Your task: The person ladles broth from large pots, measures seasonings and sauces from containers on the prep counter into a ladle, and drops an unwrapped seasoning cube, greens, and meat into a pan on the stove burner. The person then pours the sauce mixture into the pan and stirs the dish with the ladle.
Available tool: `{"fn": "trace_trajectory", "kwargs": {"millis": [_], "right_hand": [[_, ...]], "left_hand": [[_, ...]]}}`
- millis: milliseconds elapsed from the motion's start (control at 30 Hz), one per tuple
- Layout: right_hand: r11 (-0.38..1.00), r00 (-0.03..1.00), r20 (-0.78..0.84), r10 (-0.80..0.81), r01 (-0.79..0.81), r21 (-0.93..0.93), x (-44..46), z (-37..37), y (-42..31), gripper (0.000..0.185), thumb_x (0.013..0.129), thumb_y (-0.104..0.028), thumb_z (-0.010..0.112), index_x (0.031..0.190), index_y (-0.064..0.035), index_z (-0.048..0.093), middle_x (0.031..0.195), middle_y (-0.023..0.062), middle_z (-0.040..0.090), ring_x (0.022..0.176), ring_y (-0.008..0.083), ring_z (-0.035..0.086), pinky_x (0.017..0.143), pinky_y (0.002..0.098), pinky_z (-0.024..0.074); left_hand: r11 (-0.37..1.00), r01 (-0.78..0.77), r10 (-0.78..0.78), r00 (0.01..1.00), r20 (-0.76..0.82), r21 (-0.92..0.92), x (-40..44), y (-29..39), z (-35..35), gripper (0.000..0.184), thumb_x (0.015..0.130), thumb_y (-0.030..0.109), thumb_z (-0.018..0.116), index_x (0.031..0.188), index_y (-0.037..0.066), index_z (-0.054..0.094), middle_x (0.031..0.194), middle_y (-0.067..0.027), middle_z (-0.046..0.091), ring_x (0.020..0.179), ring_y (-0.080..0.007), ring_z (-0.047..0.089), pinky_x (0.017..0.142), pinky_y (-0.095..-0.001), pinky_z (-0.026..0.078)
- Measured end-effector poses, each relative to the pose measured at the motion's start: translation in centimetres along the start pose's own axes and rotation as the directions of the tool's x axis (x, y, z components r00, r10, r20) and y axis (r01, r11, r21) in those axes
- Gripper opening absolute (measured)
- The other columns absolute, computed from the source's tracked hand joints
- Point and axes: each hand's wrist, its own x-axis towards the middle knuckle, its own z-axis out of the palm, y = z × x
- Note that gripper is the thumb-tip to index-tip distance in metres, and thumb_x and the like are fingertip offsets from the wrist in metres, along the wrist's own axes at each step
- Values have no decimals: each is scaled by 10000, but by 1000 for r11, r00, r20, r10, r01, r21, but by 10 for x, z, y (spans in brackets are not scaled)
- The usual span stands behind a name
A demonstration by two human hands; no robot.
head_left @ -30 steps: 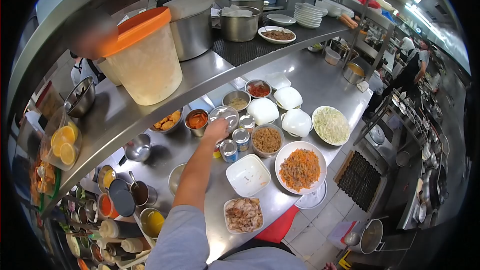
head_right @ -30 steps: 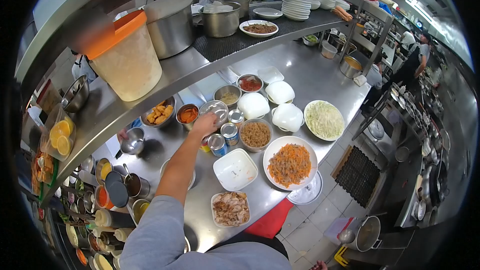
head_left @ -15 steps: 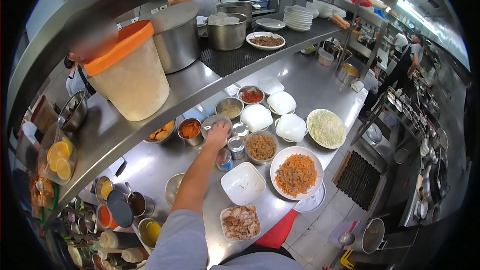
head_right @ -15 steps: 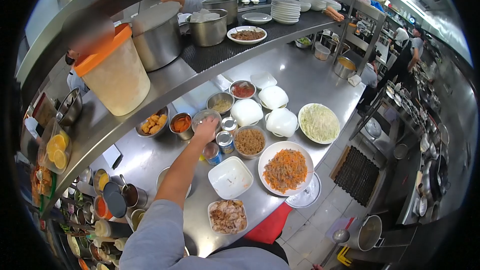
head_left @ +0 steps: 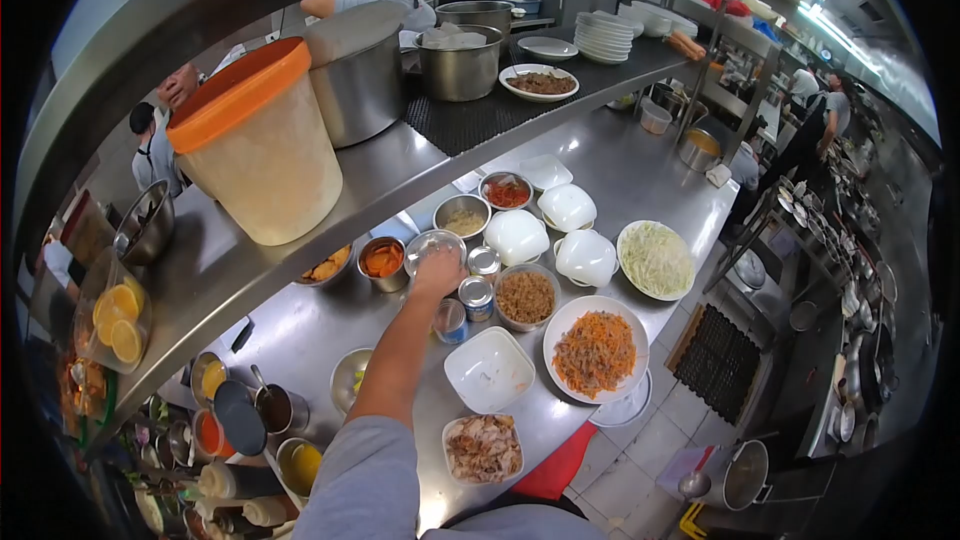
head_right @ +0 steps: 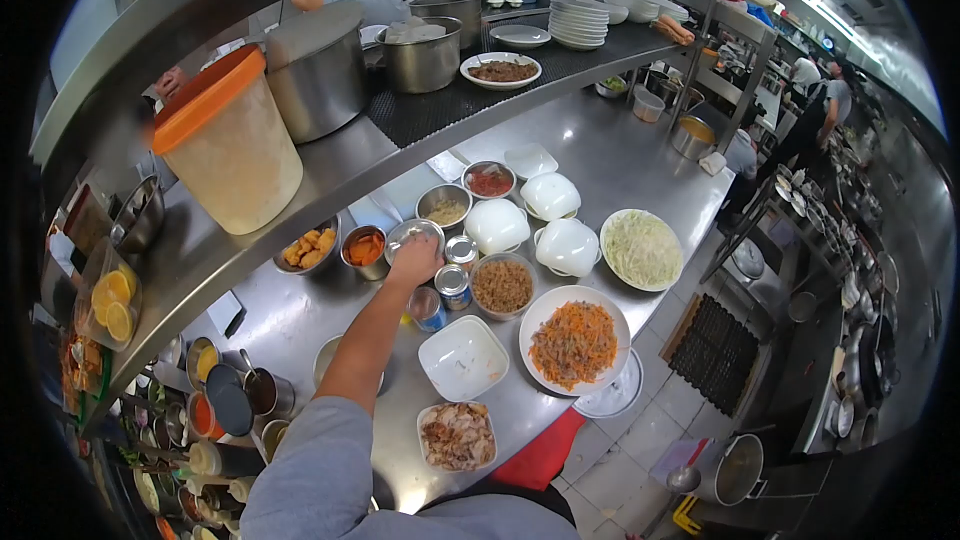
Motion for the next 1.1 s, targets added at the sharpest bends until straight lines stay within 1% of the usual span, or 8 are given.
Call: {"fn": "trace_trajectory", "kwargs": {"millis": [233, 333, 400, 433, 500, 533, 867, 1100], "right_hand": [[999, 997, 56, 50, -50, -6, 6, 0, 5, 175, 879, -336, 575, 889, -167, 619, 613, -21, 499, 526, 172, 475, 506, 336, 416], [998, 998, 30, 59, -60, 8, 7, 4, 9, 172, 873, -328, 581, 889, -164, 626, 598, -16, 493, 517, 176, 470, 490, 339, 410], [997, 997, 22, 78, -78, 1, 4, 7, 7, 162, 865, -318, 590, 871, -160, 622, 590, -13, 490, 507, 178, 464, 484, 339, 407], [996, 996, 16, 92, -92, -9, 3, 5, 6, 153, 857, -307, 598, 852, -156, 619, 583, -11, 486, 497, 181, 458, 477, 340, 404], [997, 996, 28, 79, -79, -21, 4, 3, 3, 146, 848, -298, 606, 830, -153, 609, 573, -9, 486, 489, 183, 460, 476, 342, 405], [997, 997, 45, 68, -66, -32, 5, 3, 2, 143, 839, -288, 615, 807, -150, 599, 564, -8, 486, 481, 186, 462, 474, 344, 407], [997, 997, 47, 69, -67, -29, -13, 19, -1, 159, 788, -247, 674, 734, -153, 558, 531, -10, 483, 439, 187, 457, 461, 344, 403], [997, 996, 63, 60, -58, -41, -32, 38, -4, 216, 752, -227, 715, 698, -160, 517, 546, -9, 462, 464, 174, 457, 473, 338, 402]], "left_hand": [[999, -34, 33, 998, -59, -2, -9, 4, -6, 421, 812, 333, 611, 1089, 22, 552, 1105, -204, 564, 1061, -348, 571, 855, -446, 500], [1000, -16, 16, 999, -29, 15, -7, 11, -17, 510, 783, 337, 665, 1201, 83, 522, 1194, -177, 526, 1113, -349, 532, 871, -438, 495], [998, 60, -62, 996, 70, 36, -1, 19, -28, 637, 729, 293, 724, 1305, 191, 472, 1373, -165, 398, 1214, -407, 444, 910, -482, 479], [998, 58, -60, 995, 74, 34, 3, 20, -30, 637, 729, 293, 724, 1305, 191, 472, 1373, -165, 398, 1214, -407, 444, 910, -482, 479], [991, 135, -132, 972, 197, 1, 16, 24, -33, 740, 691, 256, 748, 1355, 274, 422, 1489, -159, 239, 1269, -471, 366, 946, -560, 440], [985, 167, -151, 958, 245, -46, 19, 25, -37, 688, 695, 243, 735, 1324, 262, 456, 1524, -155, 157, 1308, -493, 297, 954, -624, 404], [986, 156, -139, 962, 236, -53, 37, 14, -12, 536, 771, 273, 681, 1270, 184, 510, 1496, -150, 251, 1288, -442, 357, 965, -601, 404], [987, 122, -103, 979, 176, -102, 33, 17, -21, 400, 804, 277, 620, 1170, 124, 567, 1281, -151, 471, 1176, -373, 479, 926, -468, 464]]}}
